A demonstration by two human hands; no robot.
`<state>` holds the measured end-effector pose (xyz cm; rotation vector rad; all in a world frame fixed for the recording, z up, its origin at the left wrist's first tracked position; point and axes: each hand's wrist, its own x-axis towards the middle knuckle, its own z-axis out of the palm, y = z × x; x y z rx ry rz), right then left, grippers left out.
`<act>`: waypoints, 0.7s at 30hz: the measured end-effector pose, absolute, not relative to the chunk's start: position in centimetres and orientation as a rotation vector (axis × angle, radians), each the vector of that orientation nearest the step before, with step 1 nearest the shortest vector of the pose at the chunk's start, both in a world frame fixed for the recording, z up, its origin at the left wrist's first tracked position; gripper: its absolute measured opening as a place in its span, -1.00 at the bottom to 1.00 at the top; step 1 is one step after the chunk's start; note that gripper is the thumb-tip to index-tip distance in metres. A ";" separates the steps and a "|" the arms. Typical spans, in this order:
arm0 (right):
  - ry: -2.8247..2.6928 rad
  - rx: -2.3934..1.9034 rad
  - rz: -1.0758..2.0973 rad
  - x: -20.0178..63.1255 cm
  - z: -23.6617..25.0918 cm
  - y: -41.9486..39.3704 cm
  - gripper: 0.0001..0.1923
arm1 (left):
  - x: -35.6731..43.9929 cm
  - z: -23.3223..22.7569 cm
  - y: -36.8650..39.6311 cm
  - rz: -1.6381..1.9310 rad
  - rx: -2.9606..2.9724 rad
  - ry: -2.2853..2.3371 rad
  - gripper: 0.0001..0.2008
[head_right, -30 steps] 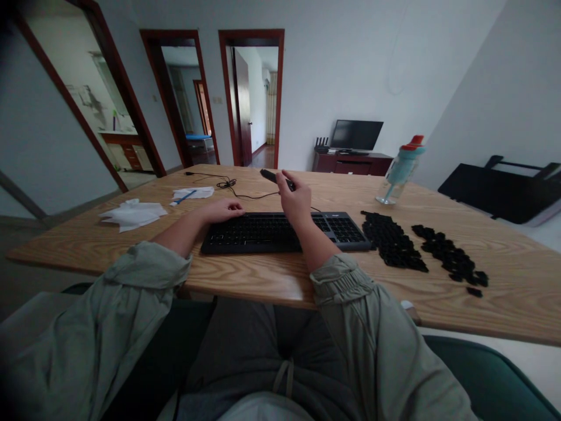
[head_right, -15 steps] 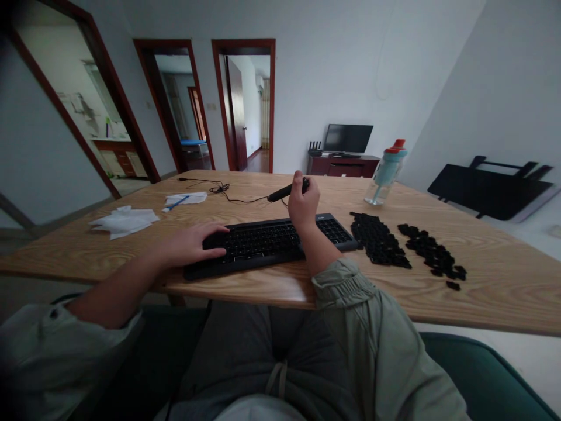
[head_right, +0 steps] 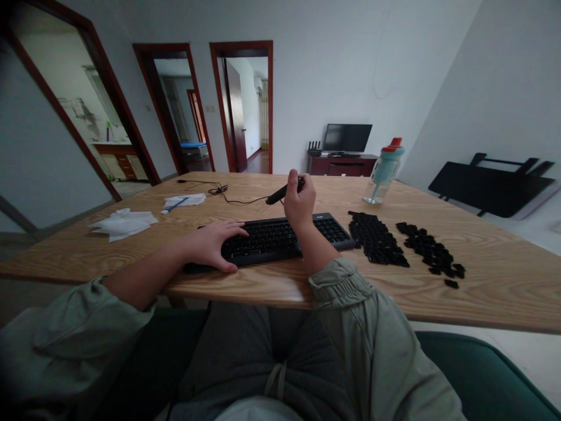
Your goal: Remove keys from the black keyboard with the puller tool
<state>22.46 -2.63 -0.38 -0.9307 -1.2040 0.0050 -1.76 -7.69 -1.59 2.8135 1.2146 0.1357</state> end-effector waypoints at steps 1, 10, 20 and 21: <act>-1.202 -0.925 0.008 22.5 -0.3 -2.7 -0.51 | -1.7 -1.6 -7.5 0.139 2.825 1.214 -0.14; -1.157 -0.917 0.003 22.5 0.2 -2.7 -0.57 | 1.9 -2.4 -6.4 0.156 2.671 1.621 0.01; -1.135 -0.899 0.007 24.0 0.8 -1.3 -0.68 | 4.4 -1.9 -6.1 0.205 2.486 1.745 0.15; -1.160 -0.897 0.019 24.1 0.8 -1.2 -0.67 | 4.7 -1.8 -6.5 0.223 2.483 1.688 0.13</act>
